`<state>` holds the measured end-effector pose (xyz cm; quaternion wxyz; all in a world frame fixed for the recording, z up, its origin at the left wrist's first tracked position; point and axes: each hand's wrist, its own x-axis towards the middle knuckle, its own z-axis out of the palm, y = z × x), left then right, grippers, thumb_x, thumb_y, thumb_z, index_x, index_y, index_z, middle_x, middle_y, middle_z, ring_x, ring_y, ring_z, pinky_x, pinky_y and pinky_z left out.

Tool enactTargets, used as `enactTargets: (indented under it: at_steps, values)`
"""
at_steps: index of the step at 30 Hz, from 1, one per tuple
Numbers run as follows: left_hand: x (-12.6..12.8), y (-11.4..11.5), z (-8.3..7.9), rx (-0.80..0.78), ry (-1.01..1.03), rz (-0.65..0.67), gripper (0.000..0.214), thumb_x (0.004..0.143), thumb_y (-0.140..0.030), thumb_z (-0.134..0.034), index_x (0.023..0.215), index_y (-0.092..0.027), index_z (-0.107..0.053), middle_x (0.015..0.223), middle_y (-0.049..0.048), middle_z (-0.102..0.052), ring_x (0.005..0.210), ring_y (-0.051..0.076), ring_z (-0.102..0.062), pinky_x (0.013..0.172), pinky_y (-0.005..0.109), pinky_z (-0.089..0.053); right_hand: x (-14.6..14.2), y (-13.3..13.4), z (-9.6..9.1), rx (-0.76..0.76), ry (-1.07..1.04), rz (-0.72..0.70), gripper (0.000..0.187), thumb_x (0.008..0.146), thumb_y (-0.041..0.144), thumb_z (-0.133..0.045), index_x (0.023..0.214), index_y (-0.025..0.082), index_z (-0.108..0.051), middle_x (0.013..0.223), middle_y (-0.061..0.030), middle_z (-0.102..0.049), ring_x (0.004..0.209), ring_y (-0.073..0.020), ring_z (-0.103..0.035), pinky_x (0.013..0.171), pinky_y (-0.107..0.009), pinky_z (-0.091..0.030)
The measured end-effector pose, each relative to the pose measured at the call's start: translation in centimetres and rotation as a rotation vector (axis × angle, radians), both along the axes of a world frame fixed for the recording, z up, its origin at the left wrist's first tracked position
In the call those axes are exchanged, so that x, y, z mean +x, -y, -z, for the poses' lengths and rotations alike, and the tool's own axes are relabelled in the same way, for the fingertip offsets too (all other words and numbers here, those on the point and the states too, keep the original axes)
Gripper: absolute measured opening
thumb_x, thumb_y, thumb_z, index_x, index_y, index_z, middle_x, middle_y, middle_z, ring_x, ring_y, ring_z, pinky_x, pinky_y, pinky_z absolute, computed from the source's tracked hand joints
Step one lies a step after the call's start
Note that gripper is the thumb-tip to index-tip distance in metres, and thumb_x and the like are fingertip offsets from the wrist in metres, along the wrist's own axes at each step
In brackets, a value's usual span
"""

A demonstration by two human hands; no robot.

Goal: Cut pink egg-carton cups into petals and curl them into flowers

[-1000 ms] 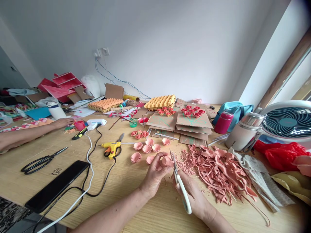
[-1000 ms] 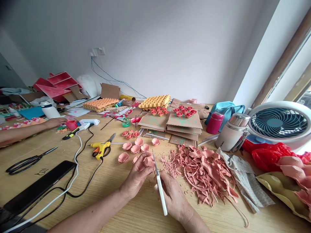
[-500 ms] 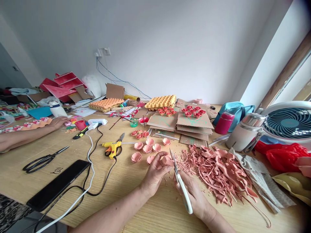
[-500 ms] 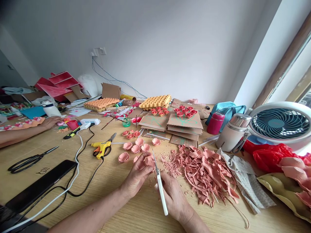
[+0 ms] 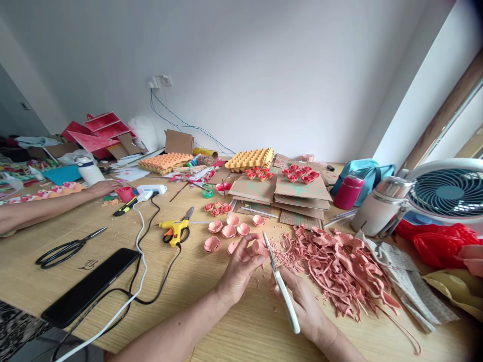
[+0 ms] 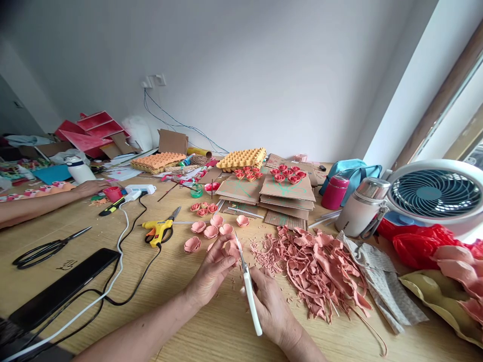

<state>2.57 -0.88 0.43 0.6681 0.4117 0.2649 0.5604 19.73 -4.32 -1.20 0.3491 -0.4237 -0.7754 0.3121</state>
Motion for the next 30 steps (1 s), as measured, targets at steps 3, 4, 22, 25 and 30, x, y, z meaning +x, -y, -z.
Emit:
enactTargets:
  at_steps: [3, 4, 22, 25, 30]
  values:
    - [0.0, -0.1, -0.1, 0.015, 0.004, 0.001, 0.043, 0.072, -0.022, -0.078, 0.109, -0.025, -0.057, 0.080, -0.0031, -0.060, 0.078, 0.011, -0.053, 0.075, 0.024, -0.038, 0.0, 0.0, -0.1, 0.000, -0.006, 0.003, 0.039, 0.094, 0.054, -0.036, 0.075, 0.022, -0.048, 0.073, 0.0003, -0.055, 0.068, -0.0154, -0.049, 0.064, -0.026, -0.038]
    - [-0.1, -0.1, -0.1, 0.018, 0.007, 0.000, 0.043, 0.072, -0.022, -0.078, 0.109, -0.025, -0.057, 0.079, -0.0031, -0.060, 0.078, 0.012, -0.053, 0.075, 0.024, -0.038, 0.0, 0.0, -0.2, -0.005, -0.006, 0.002, 0.039, 0.093, 0.054, -0.036, 0.074, 0.022, -0.047, 0.072, 0.0004, -0.055, 0.067, -0.0153, -0.048, 0.063, -0.026, -0.038]
    - [-0.6, -0.8, 0.3, 0.043, -0.015, -0.015, 0.042, 0.073, -0.028, -0.079, 0.111, -0.023, -0.061, 0.088, 0.0003, -0.059, 0.084, 0.013, -0.052, 0.078, 0.024, -0.039, 0.5, -0.4, -0.1, -0.100, -0.051, 0.054, 0.033, 0.090, 0.048, -0.047, 0.073, 0.021, -0.055, 0.071, -0.0009, -0.058, 0.067, -0.0153, -0.051, 0.063, -0.027, -0.038]
    - [-0.6, -0.6, 0.3, 0.028, -0.045, -0.003, 0.043, 0.072, -0.029, -0.080, 0.110, -0.024, -0.060, 0.091, 0.0000, -0.059, 0.085, 0.014, -0.052, 0.079, 0.025, -0.039, 0.3, -0.7, 0.0, -0.181, -0.234, 0.080, 0.034, 0.086, 0.051, -0.054, 0.074, 0.020, -0.054, 0.069, 0.0007, -0.054, 0.065, -0.0143, -0.048, 0.062, -0.027, -0.039]
    - [-0.1, 0.0, 0.4, 0.076, -0.113, 0.036, 0.040, 0.073, -0.028, -0.079, 0.105, -0.023, -0.057, 0.088, -0.0014, -0.055, 0.087, 0.014, -0.051, 0.081, 0.026, -0.039, -0.2, -1.1, 0.2, -0.319, -0.589, 0.104, 0.042, 0.073, 0.057, -0.071, 0.087, 0.022, -0.052, 0.074, 0.0031, -0.053, 0.061, -0.0119, -0.047, 0.057, -0.025, -0.040]
